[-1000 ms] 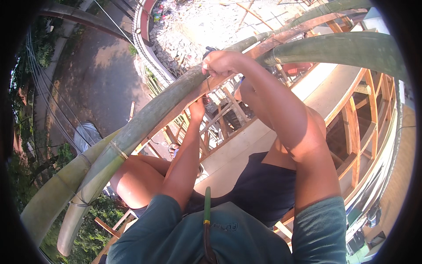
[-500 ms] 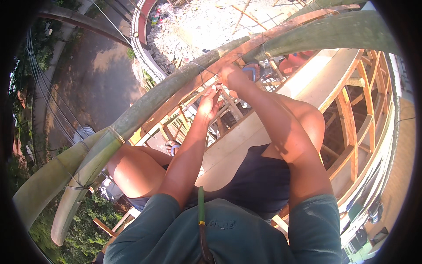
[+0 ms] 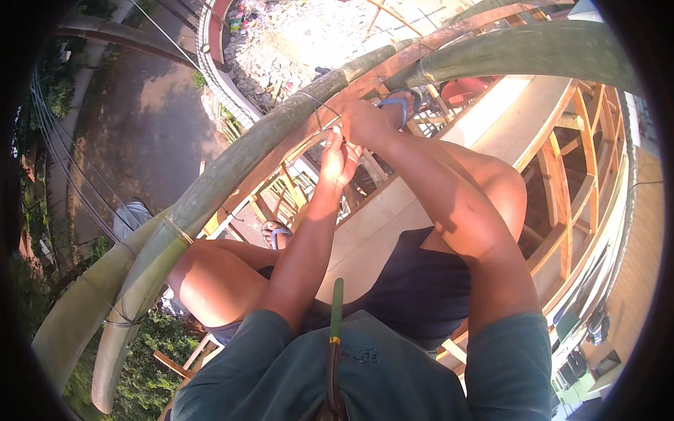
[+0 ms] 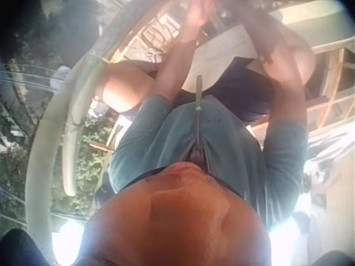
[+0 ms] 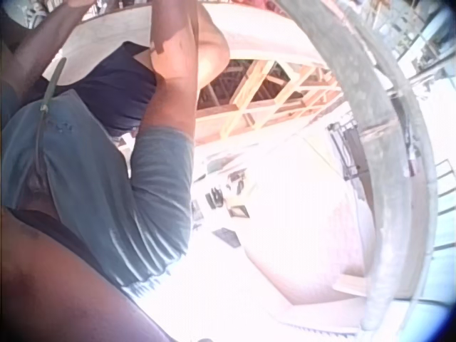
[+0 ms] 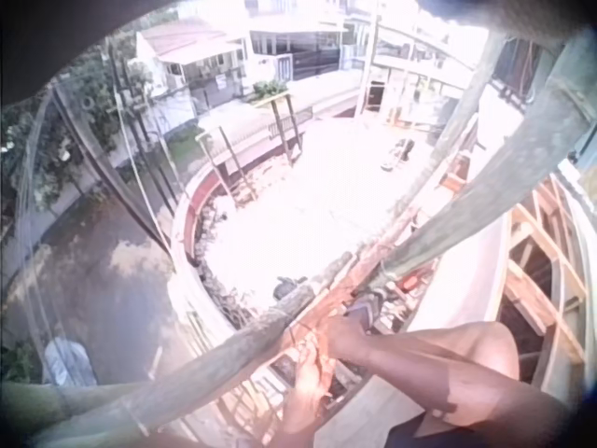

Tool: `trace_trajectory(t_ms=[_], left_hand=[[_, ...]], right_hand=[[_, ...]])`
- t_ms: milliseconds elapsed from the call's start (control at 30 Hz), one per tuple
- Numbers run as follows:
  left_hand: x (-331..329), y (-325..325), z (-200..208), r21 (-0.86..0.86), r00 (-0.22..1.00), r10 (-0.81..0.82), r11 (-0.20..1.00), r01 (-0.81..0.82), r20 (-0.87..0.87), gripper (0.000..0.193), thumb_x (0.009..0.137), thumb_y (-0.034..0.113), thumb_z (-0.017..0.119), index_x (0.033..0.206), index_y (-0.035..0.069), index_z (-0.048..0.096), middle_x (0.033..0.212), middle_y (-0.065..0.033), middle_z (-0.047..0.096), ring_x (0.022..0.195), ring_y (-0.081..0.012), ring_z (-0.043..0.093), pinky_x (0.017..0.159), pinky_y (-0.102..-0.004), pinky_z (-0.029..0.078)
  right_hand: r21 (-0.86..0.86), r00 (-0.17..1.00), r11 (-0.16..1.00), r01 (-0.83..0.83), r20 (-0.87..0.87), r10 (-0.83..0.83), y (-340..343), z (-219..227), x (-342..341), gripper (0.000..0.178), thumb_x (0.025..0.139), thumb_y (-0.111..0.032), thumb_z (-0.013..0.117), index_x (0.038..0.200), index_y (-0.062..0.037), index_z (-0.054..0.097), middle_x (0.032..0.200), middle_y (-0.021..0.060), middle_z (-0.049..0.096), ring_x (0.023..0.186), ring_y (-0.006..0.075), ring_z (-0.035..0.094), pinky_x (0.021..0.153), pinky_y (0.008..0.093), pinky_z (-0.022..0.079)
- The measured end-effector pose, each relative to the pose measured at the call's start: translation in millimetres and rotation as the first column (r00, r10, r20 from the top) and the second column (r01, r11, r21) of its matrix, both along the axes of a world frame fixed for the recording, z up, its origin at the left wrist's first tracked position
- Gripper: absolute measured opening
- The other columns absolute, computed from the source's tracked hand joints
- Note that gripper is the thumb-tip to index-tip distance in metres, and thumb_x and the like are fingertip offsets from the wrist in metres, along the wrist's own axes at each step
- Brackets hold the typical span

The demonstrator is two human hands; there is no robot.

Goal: The person secures bamboo poles to a wooden roof frame using wire and pliers while perched on scaffolding. After completing the tie, the person descends the scaffolding and walks across the roof, then picks up a bucket and scrapes debris into it.

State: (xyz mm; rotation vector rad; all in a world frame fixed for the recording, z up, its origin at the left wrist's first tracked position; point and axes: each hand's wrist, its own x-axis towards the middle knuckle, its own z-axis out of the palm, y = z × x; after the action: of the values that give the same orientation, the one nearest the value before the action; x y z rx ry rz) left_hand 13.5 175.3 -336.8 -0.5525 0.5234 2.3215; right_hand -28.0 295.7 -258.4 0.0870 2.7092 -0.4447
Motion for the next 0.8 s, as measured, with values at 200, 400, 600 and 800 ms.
trace_trajectory(t_ms=[200,400,600,800], left_hand=[[-3.7,8.4,-7.3,-0.06,0.996,0.047,0.997,-0.052,-0.082,0.015,0.102,0.02,0.048,0.115,0.013,0.052,0.109,-0.0003,0.063,0.093,-0.0132,0.06,0.082,-0.0324,0.05],[-5.7,9.5,-6.8,-0.27,0.968,-0.115,0.961,0.052,-0.224,0.028,0.104,0.033,0.043,0.111,0.008,0.051,0.102,-0.0006,0.06,0.089,-0.0138,0.056,0.082,-0.032,0.047],[-4.7,-0.9,-19.9,-0.731,0.796,-0.411,0.68,-0.058,-0.445,0.042,0.106,0.04,0.033,0.112,0.004,0.055,0.084,0.0009,0.051,0.072,-0.0095,0.041,0.065,-0.0272,0.036],[-8.7,-3.7,-8.4,-0.867,0.583,-0.66,0.234,-0.441,-0.474,0.032,0.101,0.02,0.041,0.11,-0.003,0.06,0.099,-0.0276,0.064,0.095,-0.0411,0.062,0.083,-0.0462,0.047]], right_hand=[[0.021,0.998,1.0,0.018,0.064,-0.02,-6.7,19.2,-0.3,0.017,0.081,-0.014,0.062,0.084,0.0011,0.07,0.081,0.0233,0.069,0.081,0.0367,0.07,0.068,0.044,0.056],[0.039,0.976,0.985,-0.169,0.148,0.162,-1.8,24.2,-4.6,0.016,0.078,-0.013,0.066,0.08,0.0013,0.07,0.076,0.022,0.069,0.078,0.0348,0.07,0.066,0.0426,0.056],[-0.095,0.955,0.976,-0.193,0.209,0.21,7.6,41.3,-12.5,0.016,0.076,-0.012,0.065,0.075,0.0041,0.067,0.075,0.0237,0.066,0.074,0.0336,0.069,0.063,0.041,0.054],[-0.205,0.933,0.978,0.048,0.36,0.029,3.9,36.6,-29.1,0.022,0.075,-0.018,0.065,0.074,0.004,0.066,0.074,0.0226,0.065,0.071,0.0361,0.066,0.063,0.0434,0.051]])
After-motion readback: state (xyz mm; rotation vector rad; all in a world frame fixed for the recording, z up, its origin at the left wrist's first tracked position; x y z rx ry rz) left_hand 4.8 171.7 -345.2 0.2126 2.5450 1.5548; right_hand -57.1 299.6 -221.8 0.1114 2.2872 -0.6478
